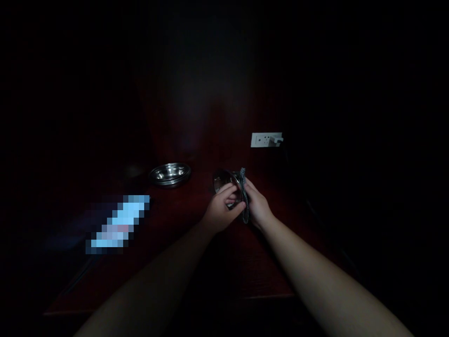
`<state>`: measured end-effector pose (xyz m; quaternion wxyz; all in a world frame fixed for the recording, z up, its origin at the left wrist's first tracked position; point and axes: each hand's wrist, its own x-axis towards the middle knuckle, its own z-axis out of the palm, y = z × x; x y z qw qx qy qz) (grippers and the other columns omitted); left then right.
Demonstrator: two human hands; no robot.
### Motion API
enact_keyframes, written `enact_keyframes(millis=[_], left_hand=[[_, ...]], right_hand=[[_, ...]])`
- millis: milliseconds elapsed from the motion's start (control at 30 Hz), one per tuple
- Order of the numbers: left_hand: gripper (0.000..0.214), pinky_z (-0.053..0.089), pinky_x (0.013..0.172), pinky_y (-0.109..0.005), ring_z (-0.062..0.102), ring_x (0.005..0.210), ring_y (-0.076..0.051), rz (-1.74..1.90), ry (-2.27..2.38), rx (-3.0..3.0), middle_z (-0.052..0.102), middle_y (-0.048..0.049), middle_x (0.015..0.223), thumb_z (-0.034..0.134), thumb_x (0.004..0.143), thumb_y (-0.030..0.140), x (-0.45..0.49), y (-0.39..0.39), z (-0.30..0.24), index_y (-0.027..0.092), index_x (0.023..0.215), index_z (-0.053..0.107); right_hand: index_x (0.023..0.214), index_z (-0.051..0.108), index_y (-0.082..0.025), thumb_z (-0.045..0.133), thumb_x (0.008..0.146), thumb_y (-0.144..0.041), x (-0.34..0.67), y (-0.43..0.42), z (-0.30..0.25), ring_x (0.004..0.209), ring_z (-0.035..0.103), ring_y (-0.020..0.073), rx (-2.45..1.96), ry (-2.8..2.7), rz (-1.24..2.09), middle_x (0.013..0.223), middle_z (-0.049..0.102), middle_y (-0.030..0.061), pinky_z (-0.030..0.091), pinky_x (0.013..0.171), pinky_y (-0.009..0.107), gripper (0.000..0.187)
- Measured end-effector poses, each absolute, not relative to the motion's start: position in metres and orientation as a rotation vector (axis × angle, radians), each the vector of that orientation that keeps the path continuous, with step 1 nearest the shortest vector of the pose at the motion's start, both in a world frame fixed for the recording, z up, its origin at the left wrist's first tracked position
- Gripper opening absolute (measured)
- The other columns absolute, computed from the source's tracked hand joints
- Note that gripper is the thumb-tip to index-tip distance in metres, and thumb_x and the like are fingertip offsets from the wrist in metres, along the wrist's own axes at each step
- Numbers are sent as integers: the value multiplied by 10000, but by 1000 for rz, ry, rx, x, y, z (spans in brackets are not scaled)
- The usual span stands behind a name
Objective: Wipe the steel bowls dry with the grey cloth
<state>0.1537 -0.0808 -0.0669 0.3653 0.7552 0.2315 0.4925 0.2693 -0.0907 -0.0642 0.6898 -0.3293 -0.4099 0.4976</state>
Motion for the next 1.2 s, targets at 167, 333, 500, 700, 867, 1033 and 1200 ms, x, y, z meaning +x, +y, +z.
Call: enact_keyframes(millis=[167,333,500,700,867,1033,1200], left_hand=[[373,511,701,-251,593,788,-124,1284,523,1795,541,-131,1177,599,742,217,153,-83,-64,135,1105,588],[326,479,825,-296,596,917,-190,1277,417,1664,597,-107,1109,561,797,320,149,-87,-58,123,1053,609],[370,471,765,-272,602,858,-175,1191,384,1544,638,-63,944,613,777,317,153,-90,-60,141,1097,559],[258,445,658,-227,568,743,-133,1203,485,1535,617,-28,819,615,774,305,155,-89,-62,133,964,582],[260,453,657,-237,565,725,-137,1255,555,1530,623,-26,801,620,768,325,154,-88,-62,133,943,602],[309,468,704,-266,594,751,-159,1391,619,1406,663,-47,848,622,753,334,156,-82,-61,127,982,624],[327,472,740,-291,621,788,-178,1438,604,1186,684,-66,897,633,723,313,158,-78,-58,128,992,633]], right_hand=[[1191,540,-253,500,831,-485,274,-85,-71,1049,598,222,-826,-1135,904,1113,650,24,429,983,426,430],[1188,528,-235,430,874,-495,279,-89,-69,1070,563,223,-982,-1316,578,1136,621,48,385,995,394,419],[1200,489,-227,404,885,-480,279,-92,-68,1055,556,225,-1016,-1366,483,1143,598,65,398,957,383,413],[1208,455,-192,400,886,-459,280,-92,-65,1086,529,230,-1087,-1374,438,1185,562,94,380,980,411,422],[1284,415,-200,388,898,-440,282,-91,-67,1223,446,237,-1082,-1421,404,1302,495,109,312,1058,444,455],[1395,319,-209,324,930,-381,285,-93,-67,1362,281,198,-1007,-1569,236,1467,322,95,204,1136,435,495],[1401,337,-255,434,897,-329,288,-101,-58,1389,225,219,-954,-1794,51,1503,277,54,197,1138,470,518]])
